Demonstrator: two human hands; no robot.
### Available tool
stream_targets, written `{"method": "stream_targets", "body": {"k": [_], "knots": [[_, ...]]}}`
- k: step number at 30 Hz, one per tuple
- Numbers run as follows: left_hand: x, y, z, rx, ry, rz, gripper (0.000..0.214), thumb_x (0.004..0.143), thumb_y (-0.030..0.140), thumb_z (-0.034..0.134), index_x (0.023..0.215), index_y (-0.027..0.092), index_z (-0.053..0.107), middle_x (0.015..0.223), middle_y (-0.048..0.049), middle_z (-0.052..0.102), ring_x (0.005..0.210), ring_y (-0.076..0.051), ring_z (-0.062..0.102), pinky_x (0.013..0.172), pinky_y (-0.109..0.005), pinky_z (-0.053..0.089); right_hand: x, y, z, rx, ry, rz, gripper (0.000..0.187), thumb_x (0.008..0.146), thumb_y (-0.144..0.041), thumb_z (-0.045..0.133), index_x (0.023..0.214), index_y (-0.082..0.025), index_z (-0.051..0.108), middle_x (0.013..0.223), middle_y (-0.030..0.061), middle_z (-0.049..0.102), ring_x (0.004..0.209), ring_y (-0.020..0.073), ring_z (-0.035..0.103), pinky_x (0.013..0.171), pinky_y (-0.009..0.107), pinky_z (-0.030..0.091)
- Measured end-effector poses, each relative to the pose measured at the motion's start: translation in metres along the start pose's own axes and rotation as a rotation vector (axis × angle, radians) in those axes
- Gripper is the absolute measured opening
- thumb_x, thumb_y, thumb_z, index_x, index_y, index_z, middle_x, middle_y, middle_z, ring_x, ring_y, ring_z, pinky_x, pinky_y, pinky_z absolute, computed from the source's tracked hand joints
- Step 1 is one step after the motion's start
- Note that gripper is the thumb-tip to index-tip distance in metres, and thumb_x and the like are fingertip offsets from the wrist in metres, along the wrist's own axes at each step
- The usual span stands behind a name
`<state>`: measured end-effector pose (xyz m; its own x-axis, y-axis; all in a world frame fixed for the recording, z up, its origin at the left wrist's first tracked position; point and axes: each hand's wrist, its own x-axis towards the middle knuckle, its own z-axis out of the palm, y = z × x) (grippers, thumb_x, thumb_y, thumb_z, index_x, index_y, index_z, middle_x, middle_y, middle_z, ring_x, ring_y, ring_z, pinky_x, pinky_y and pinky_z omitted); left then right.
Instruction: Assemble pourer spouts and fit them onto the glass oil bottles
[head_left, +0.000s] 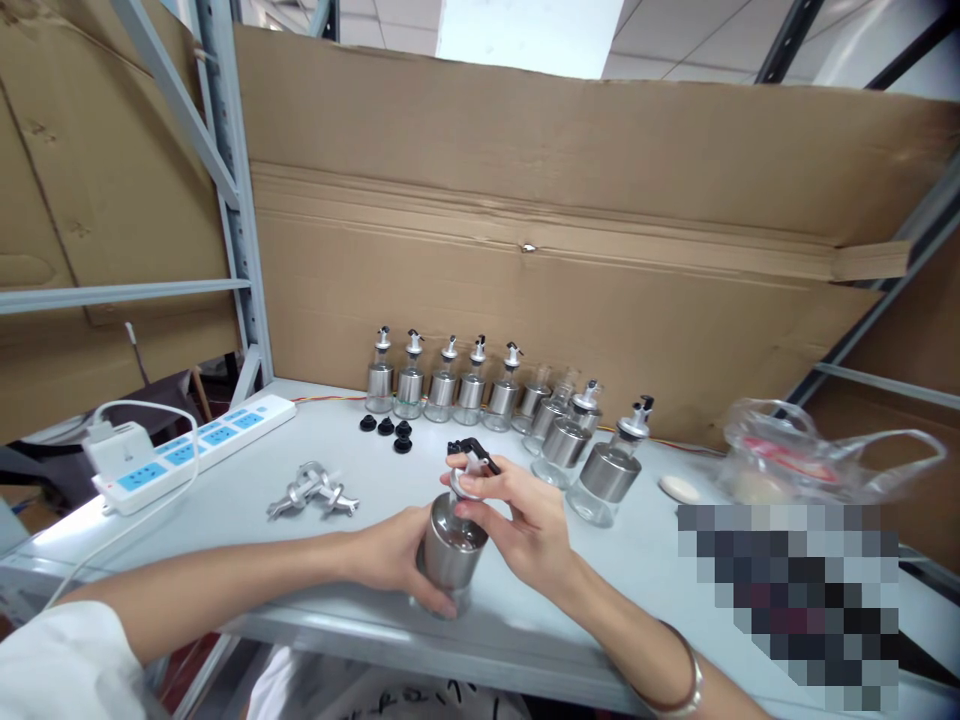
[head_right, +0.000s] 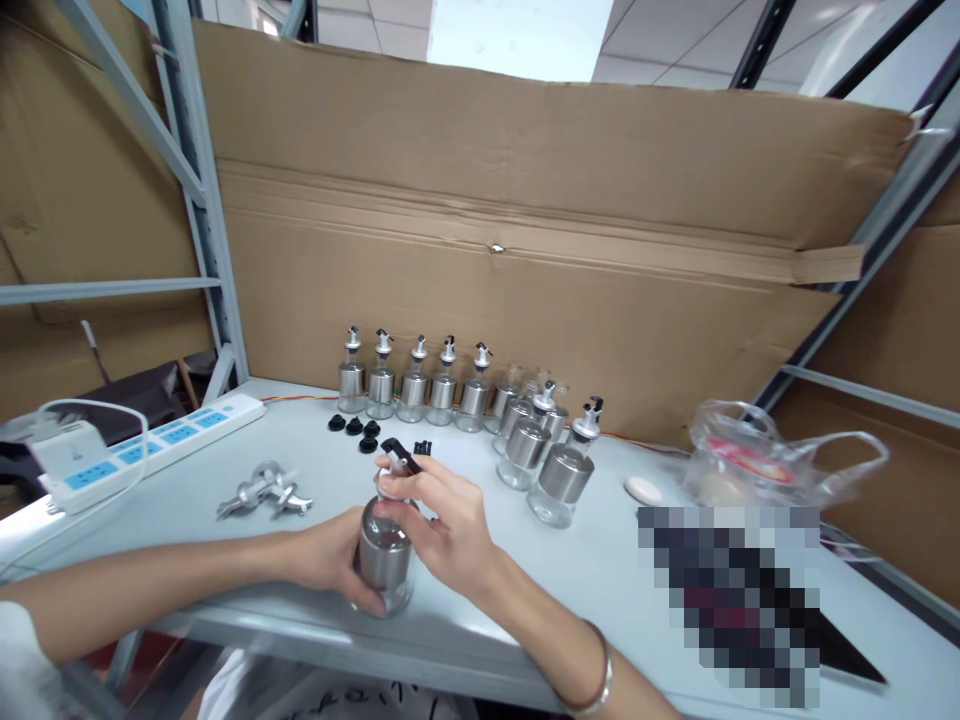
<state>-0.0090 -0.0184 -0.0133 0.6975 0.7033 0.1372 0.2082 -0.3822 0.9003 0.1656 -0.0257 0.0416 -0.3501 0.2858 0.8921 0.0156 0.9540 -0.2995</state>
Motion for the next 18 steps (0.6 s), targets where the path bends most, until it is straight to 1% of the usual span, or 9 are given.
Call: {"method": "stream_targets", "body": {"k": [7,12,15,18], "knots": [[-0.0006,-0.0034,-0.0003,0.003,-0.007,0.016,0.049,0.054,0.032,0.082,0.094,0.015,0.058,0.084,0.0003,0.058,0.085,-0.019,0.052,0.079,-0.032,0.045,0.0003,-0.0020,0.0001,-0.019,0.010,-0.025,0.019,0.080,-0.007,0.064,0.093,-0.021,0.062,0.093,0.0081,0.071,0.088,0.0212,0.070,0.066,0.030,0.059],[-0.0005,-0.0050,-0.0004,0.012,-0.011,0.030,0.047,0.055,0.034,0.083,0.090,0.015,0.058,0.083,0.0002,0.059,0.087,-0.020,0.053,0.080,-0.032,0.046,-0.0010,-0.0020,0.0012,0.006,0.012,-0.005,0.016,0.082,-0.007,0.062,0.090,-0.021,0.059,0.092,0.0077,0.069,0.089,0.0212,0.070,0.068,0.032,0.059],[-0.0004,-0.0048,-0.0003,0.014,-0.013,0.041,0.049,0.056,0.034,0.083,0.094,0.015,0.059,0.083,-0.0003,0.061,0.088,-0.020,0.054,0.081,-0.032,0.046,-0.0017,-0.0018,0.0017,0.012,0.012,-0.010,0.016,0.082,-0.007,0.061,0.089,-0.021,0.058,0.092,0.0075,0.068,0.088,0.0210,0.069,0.068,0.032,0.059],[-0.0008,-0.0042,0.0002,0.020,-0.018,0.028,0.052,0.056,0.035,0.083,0.098,0.014,0.059,0.088,-0.0021,0.062,0.090,-0.021,0.055,0.082,-0.033,0.046,-0.0020,-0.0019,0.0012,0.003,0.008,-0.015,0.017,0.082,-0.007,0.061,0.089,-0.021,0.057,0.093,0.0074,0.068,0.088,0.0210,0.070,0.067,0.032,0.059]]}}
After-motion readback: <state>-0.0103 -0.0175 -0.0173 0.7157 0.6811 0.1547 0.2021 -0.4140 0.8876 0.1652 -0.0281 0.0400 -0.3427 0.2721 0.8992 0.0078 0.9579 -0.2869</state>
